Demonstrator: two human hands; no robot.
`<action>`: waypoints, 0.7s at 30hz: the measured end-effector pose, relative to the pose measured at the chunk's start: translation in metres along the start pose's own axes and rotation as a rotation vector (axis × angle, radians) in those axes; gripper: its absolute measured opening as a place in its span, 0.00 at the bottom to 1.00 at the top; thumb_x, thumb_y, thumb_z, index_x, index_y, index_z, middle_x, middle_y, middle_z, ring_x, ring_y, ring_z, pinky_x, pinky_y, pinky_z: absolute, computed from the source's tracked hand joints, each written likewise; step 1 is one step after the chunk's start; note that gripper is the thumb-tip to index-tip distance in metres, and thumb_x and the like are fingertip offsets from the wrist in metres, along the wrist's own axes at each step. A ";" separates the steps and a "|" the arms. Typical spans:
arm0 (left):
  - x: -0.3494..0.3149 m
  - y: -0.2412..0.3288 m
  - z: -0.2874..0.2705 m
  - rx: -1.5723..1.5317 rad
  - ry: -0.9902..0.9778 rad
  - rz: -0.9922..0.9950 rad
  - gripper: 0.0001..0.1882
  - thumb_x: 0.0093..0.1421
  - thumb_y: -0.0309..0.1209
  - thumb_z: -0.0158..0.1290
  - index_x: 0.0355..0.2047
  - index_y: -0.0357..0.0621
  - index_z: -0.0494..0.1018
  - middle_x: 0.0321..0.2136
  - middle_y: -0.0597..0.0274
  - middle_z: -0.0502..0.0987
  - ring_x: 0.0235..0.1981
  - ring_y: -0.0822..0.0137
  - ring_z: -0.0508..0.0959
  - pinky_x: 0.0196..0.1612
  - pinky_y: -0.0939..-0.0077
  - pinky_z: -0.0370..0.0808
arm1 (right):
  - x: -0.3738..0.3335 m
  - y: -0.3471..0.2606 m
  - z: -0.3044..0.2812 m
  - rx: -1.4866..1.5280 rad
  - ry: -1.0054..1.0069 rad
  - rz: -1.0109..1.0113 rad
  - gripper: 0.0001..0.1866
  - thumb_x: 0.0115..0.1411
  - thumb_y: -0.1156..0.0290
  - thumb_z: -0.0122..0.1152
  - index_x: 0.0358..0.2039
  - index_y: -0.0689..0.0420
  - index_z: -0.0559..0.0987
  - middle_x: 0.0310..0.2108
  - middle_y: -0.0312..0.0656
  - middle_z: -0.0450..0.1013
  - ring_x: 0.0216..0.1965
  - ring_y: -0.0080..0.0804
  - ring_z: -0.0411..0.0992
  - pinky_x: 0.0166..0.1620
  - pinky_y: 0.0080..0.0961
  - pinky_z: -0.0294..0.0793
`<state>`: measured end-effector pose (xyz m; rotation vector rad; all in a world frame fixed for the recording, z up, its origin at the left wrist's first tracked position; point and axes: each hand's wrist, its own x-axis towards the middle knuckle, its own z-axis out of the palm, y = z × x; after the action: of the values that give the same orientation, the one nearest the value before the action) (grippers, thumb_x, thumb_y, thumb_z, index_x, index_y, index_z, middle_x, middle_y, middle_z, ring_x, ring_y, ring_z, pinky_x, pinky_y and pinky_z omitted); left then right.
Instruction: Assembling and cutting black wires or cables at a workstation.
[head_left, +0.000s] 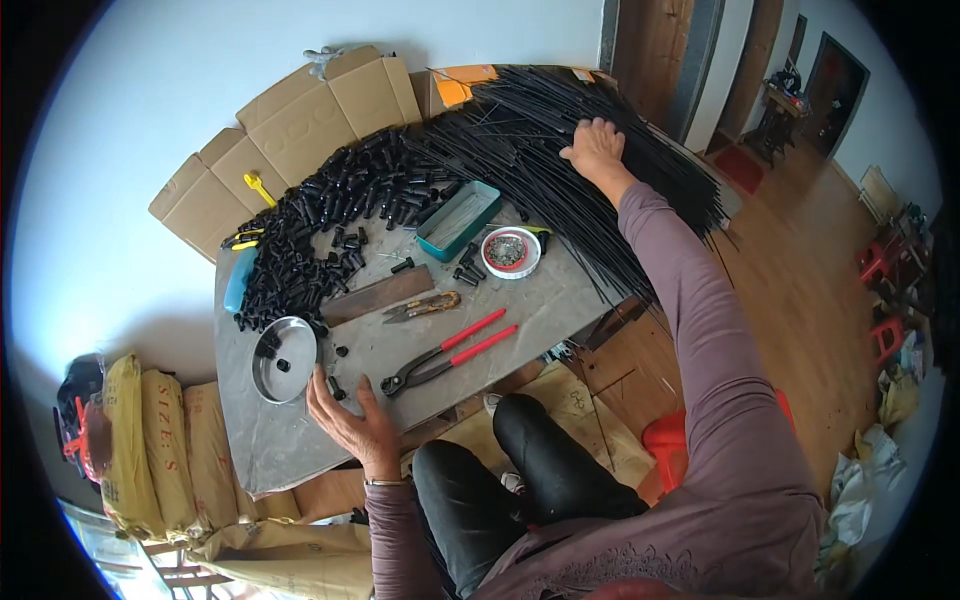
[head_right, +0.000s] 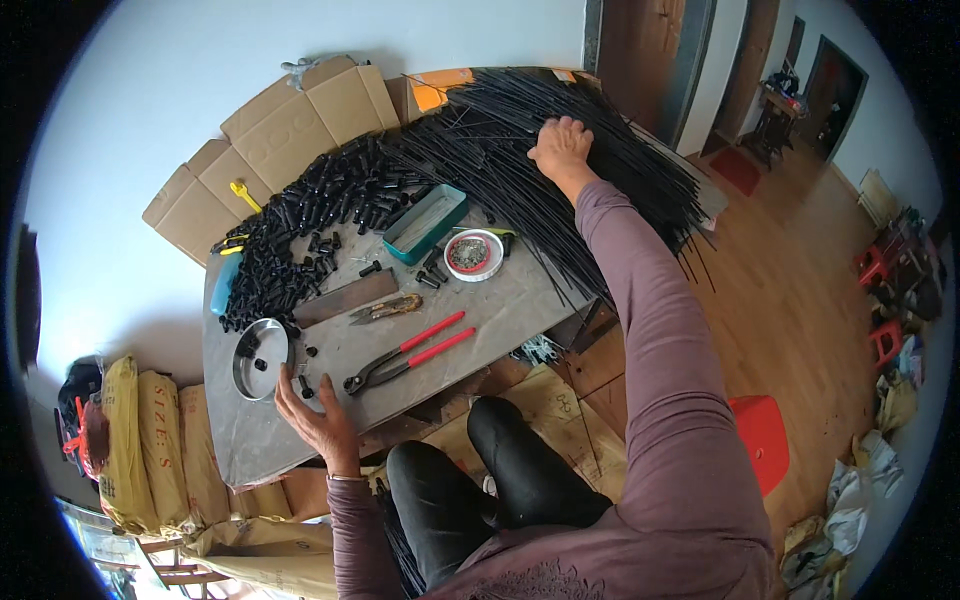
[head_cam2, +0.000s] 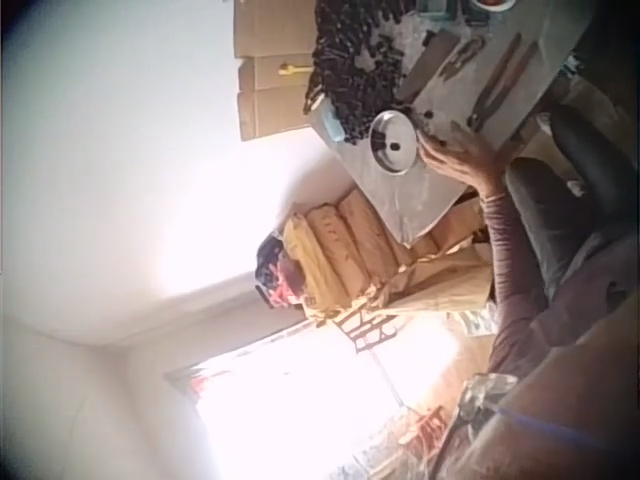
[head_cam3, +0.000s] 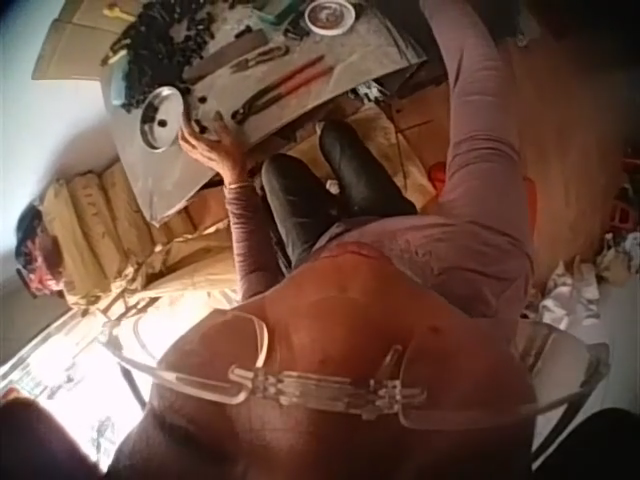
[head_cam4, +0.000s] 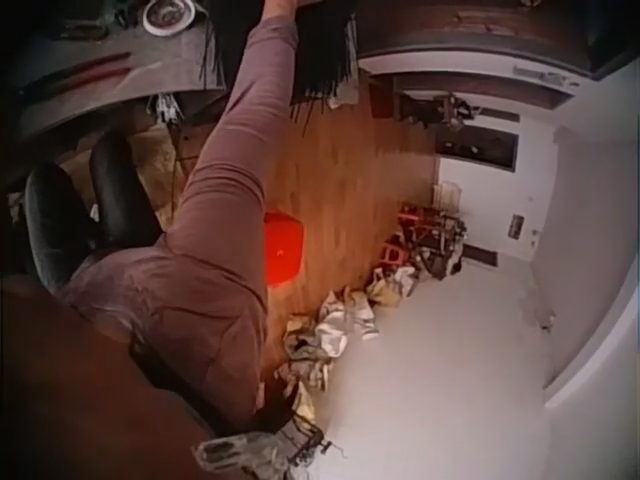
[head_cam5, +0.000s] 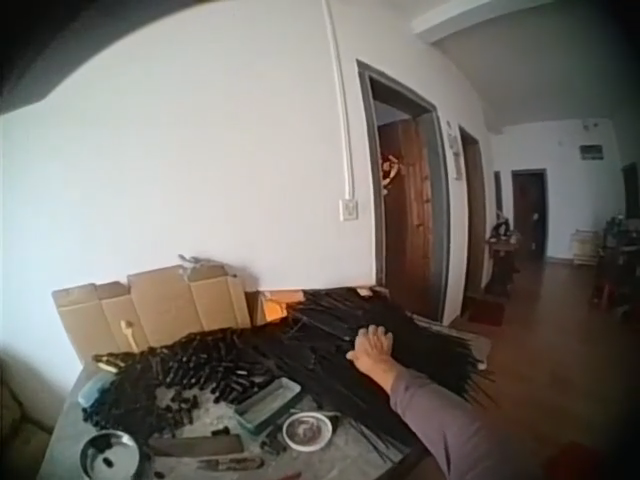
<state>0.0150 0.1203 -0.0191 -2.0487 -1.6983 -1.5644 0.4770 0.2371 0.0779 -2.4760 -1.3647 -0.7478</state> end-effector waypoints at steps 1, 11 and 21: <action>0.000 -0.001 0.001 0.015 0.005 0.018 0.30 0.56 0.27 0.54 0.59 0.38 0.60 0.51 0.45 0.66 0.54 0.48 0.65 0.57 0.57 0.60 | 0.005 0.002 0.000 0.071 -0.162 0.053 0.24 0.51 0.56 0.66 0.42 0.60 0.75 0.47 0.49 0.70 0.50 0.47 0.69 0.49 0.42 0.67; 0.001 -0.004 0.001 -0.029 0.007 0.002 0.30 0.54 0.30 0.56 0.57 0.40 0.62 0.51 0.44 0.66 0.54 0.46 0.65 0.57 0.53 0.60 | 0.020 0.002 -0.031 0.154 -0.135 -0.014 0.16 0.56 0.62 0.59 0.39 0.60 0.74 0.41 0.53 0.75 0.47 0.49 0.72 0.47 0.42 0.70; 0.002 0.005 -0.003 -0.036 -0.015 -0.013 0.28 0.55 0.30 0.55 0.56 0.39 0.63 0.50 0.47 0.68 0.53 0.48 0.66 0.56 0.56 0.60 | 0.032 0.009 -0.100 0.147 0.031 -0.077 0.14 0.59 0.63 0.55 0.37 0.59 0.80 0.40 0.52 0.76 0.44 0.49 0.74 0.45 0.41 0.72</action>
<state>0.0165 0.1179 -0.0131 -2.0762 -1.7044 -1.5991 0.4656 0.2134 0.1804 -2.3024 -1.4560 -0.6725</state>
